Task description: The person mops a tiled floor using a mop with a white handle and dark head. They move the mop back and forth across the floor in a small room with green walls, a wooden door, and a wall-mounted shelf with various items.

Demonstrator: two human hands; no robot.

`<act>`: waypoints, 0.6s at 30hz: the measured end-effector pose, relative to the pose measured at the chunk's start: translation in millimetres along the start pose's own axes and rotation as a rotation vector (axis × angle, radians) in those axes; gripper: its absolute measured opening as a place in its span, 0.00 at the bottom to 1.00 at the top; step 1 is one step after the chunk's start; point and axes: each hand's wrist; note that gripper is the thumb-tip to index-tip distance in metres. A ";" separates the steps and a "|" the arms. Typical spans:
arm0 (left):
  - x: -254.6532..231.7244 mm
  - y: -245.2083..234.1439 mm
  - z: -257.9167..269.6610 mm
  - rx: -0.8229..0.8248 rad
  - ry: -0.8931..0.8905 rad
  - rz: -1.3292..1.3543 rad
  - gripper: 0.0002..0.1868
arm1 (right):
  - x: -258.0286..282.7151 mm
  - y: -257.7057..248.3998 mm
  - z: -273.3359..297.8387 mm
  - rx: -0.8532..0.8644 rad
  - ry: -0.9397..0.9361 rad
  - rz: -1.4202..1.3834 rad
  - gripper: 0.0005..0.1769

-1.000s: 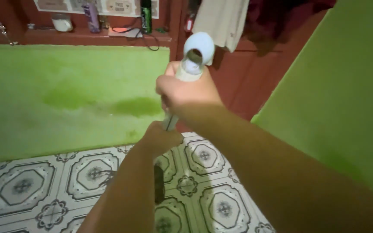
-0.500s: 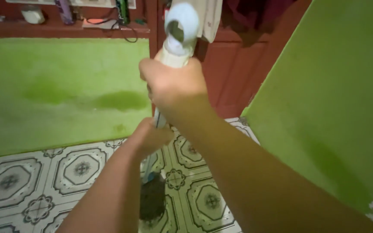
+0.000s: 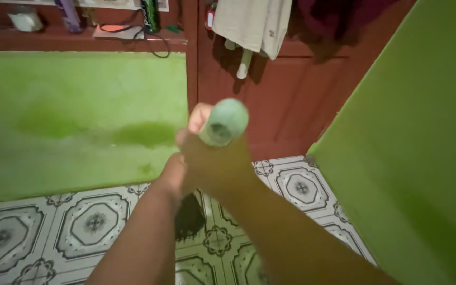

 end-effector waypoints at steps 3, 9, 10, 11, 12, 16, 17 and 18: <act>-19.4 4.1 -2.3 -0.032 0.002 0.084 0.06 | 12.2 -10.5 -14.9 0.006 0.158 -0.003 0.15; -28.6 27.0 -3.6 0.019 0.038 -0.238 0.17 | -7.5 -33.6 -28.0 -0.026 -0.013 -0.017 0.14; -1.2 34.1 -15.0 -0.111 0.116 -0.135 0.06 | -14.3 -38.7 -24.9 0.045 -0.013 -0.050 0.11; 22.4 40.9 -29.9 -0.238 0.210 -0.032 0.06 | -19.3 -44.5 -24.1 0.111 -0.027 -0.082 0.09; 22.6 43.5 -34.3 -0.237 0.219 -0.037 0.06 | -27.6 -45.8 -26.4 0.107 -0.034 -0.086 0.09; 33.4 66.7 -26.4 -0.219 0.228 -0.129 0.06 | -20.5 -69.8 -18.0 0.220 -0.117 0.017 0.10; 34.4 73.4 -21.3 -0.214 0.235 -0.164 0.07 | -5.7 -79.2 -14.4 0.232 -0.158 0.044 0.09; 35.5 79.9 -16.6 -0.214 0.232 -0.159 0.07 | 1.1 -83.8 -8.6 0.234 -0.154 0.049 0.09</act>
Point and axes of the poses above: each hand's wrist, its own z-axis away from the middle knuckle, its own y-axis out of the palm, x = y × z, and after that the axes turned 10 degrees about y, right-handed
